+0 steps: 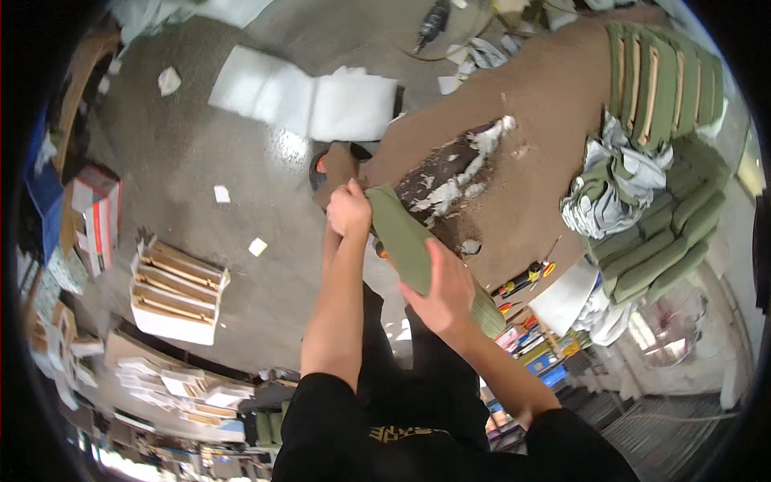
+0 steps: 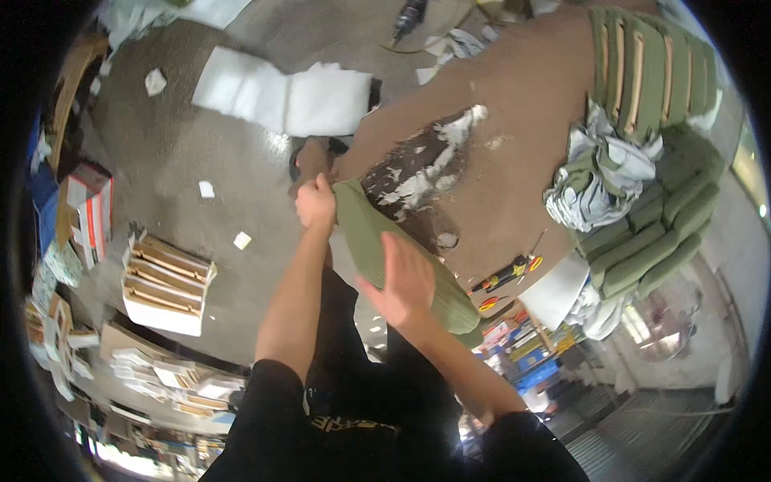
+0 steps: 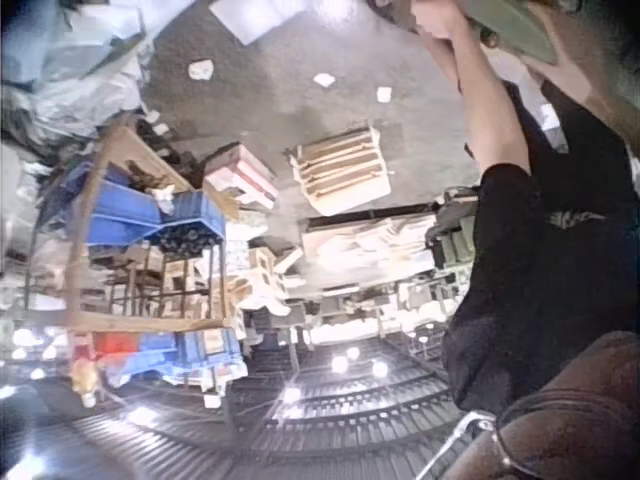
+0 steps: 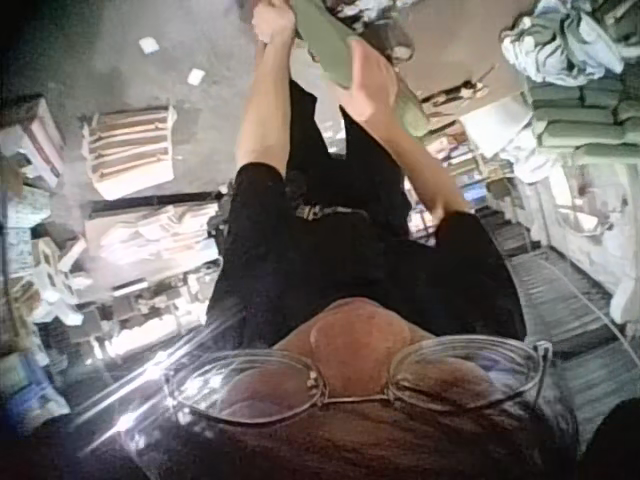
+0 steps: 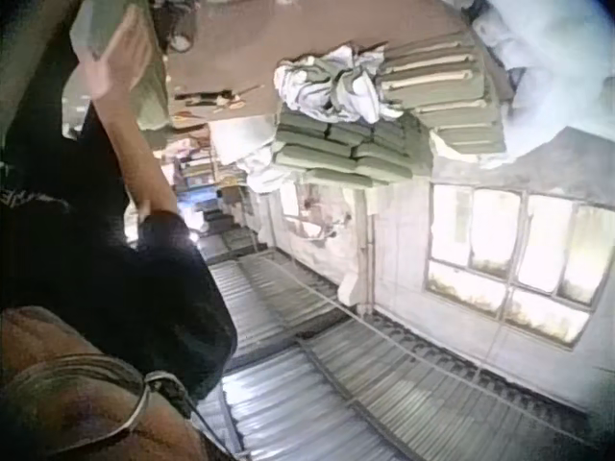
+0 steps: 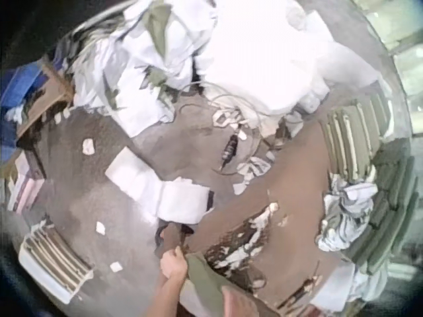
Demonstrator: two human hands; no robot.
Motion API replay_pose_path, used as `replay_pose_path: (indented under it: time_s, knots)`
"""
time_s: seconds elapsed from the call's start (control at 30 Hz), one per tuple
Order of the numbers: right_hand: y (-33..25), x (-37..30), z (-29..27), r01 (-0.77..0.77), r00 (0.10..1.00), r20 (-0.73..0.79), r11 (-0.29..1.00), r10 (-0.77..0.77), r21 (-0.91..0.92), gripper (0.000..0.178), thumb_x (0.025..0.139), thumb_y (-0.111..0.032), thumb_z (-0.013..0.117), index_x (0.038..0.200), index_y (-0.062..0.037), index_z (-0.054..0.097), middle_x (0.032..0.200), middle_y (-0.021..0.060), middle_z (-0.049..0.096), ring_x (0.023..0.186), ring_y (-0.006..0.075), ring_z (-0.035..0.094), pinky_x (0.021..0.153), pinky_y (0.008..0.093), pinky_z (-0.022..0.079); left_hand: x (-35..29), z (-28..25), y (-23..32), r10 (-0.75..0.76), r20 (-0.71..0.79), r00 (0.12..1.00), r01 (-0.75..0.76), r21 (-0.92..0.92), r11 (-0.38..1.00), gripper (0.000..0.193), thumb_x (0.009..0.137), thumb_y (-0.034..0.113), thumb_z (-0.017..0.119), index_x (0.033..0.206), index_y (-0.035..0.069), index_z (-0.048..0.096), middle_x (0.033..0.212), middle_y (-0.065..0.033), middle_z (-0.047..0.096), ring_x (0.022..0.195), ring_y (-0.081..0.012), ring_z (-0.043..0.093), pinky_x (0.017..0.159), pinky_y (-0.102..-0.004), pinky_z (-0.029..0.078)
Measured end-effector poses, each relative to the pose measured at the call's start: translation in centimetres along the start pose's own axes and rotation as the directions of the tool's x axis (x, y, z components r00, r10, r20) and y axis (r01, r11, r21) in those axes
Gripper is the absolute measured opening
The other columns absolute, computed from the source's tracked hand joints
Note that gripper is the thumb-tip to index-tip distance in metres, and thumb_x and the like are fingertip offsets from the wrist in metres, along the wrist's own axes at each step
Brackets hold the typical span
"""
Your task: Upholstering chair components with fabric and foam using a pneumatic staple gun.
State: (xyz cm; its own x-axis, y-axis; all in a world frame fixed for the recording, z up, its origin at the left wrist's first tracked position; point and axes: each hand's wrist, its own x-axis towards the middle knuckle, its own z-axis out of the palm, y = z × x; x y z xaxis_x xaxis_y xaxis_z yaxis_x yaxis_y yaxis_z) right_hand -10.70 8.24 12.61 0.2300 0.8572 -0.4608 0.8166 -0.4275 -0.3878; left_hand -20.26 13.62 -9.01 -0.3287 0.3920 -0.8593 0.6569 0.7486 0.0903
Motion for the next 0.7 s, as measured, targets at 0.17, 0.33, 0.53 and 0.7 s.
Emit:
replay_pose_path:
  time_s: [0.17,0.33,0.53,0.7]
  knots:
    - [2.4,-1.8,1.8,-0.023,0.992,-0.124,0.998,0.016,-0.060,0.073,0.070,-0.035,0.080,0.131,-0.0068,0.052,0.127,0.0107,0.060,0.112,0.0283,0.059,0.092,0.0410,0.045,-7.3,-3.9,1.0,0.434,0.040,0.900,-0.389,-0.378,0.840,0.030,0.096,0.029,0.054,0.100,0.002,0.067,0.093,-0.0193,0.067,0.091,-0.0330,0.064,0.086,-0.0413,0.048]
    - [3.8,-2.4,0.4,0.085,0.971,-0.227,0.995,-0.071,0.054,0.068,0.072,-0.032,0.076,0.131,-0.0082,0.051,0.128,0.0145,0.058,0.119,0.0289,0.055,0.099,0.0440,0.040,-18.0,-5.7,1.5,0.878,-0.024,0.479,-0.851,-0.261,0.457,0.025,0.097,0.018,0.050,0.093,-0.001,0.067,0.093,-0.0150,0.068,0.094,-0.0311,0.063,0.089,-0.0396,0.047]
    - [11.3,-12.6,-1.8,-0.080,0.928,-0.337,0.970,0.156,0.228,0.051,0.077,-0.036,0.072,0.121,-0.0123,0.062,0.127,0.0130,0.059,0.123,0.0309,0.052,0.107,0.0493,0.035,-18.6,-2.7,2.1,0.922,0.004,0.386,-0.914,0.134,0.382,0.025,0.097,0.015,0.049,0.086,0.002,0.067,0.094,-0.0122,0.069,0.099,-0.0349,0.062,0.094,-0.0460,0.045]
    - [19.4,-22.0,-1.1,-0.306,0.773,-0.422,0.861,0.473,0.406,0.041,0.080,-0.034,0.071,0.114,-0.0106,0.067,0.128,0.0106,0.060,0.124,0.0340,0.050,0.104,0.0500,0.036,-22.7,0.7,1.3,0.994,0.095,0.047,-0.799,0.600,-0.020,0.029,0.100,0.019,0.047,0.088,0.002,0.068,0.093,-0.0100,0.069,0.104,-0.0337,0.061,0.098,-0.0447,0.041]
